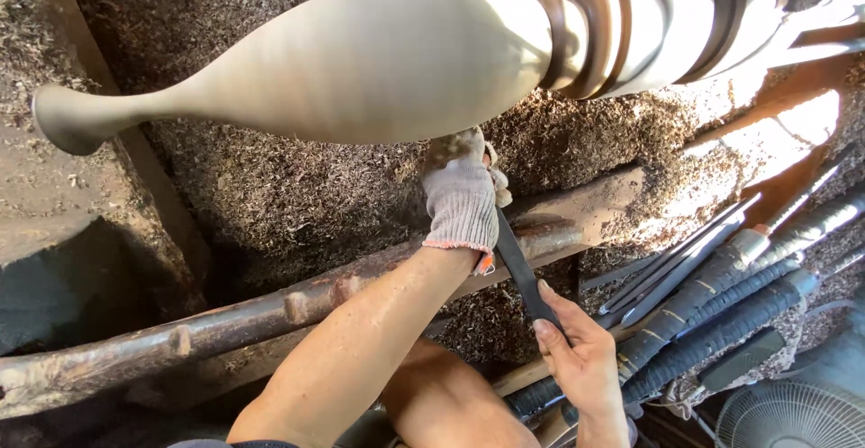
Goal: The person sits at a foot-powered lathe shaping a spinning wooden spindle, pressing a flat file against the rotating wood with one hand while the other gloved hand steadies the workpiece. They briefly touch the wood surface by hand and resume filing along its length.
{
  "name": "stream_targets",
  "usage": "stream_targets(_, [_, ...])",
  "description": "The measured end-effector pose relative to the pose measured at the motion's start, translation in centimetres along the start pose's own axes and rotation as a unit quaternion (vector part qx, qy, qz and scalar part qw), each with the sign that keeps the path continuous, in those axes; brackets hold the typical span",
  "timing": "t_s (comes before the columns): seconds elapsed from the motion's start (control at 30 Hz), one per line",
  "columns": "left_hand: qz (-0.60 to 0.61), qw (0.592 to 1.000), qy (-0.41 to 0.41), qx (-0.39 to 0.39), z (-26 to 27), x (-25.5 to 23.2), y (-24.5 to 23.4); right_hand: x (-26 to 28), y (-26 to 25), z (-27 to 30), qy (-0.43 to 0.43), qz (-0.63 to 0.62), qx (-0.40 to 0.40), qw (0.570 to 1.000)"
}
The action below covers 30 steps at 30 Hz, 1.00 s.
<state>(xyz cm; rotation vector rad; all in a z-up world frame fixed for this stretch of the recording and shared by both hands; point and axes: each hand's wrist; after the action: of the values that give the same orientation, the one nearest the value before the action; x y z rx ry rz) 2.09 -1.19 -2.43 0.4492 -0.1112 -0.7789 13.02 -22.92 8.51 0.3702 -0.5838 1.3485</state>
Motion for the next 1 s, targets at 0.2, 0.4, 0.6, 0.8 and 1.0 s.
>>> stream_targets(0.2, [-0.054,0.998,0.012,-0.028,1.3,-0.7,1.0,1.0,-0.6,-0.6,0.038,0.02,0.013,0.999])
stream_targets(0.4, [-0.084,0.994,0.034,-0.054,1.7,-1.0,1.2,0.7,-1.5,-1.1,0.053,0.011,0.039,0.998])
stream_targets(0.6, [-0.048,0.996,0.042,-0.069,1.5,-1.4,1.0,1.2,-1.9,-1.5,0.071,-0.002,0.065,0.995])
stream_targets(0.8, [0.038,0.997,0.042,0.049,-0.4,-0.9,-1.4,1.8,-2.3,-2.0,0.086,-0.007,0.096,0.992])
stream_targets(1.0, [0.166,0.962,0.022,0.214,-3.0,0.3,-4.8,2.8,-2.2,-2.5,0.103,-0.004,0.118,0.988])
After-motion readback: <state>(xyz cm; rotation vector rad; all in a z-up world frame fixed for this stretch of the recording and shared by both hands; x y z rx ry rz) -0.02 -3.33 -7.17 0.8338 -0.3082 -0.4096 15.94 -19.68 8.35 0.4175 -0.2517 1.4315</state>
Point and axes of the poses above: each hand's wrist, its own z-axis away from the middle knuckle, its own y-axis out of the palm, x = y × z, and after that the axes turned 10 degrees about x, right-handed
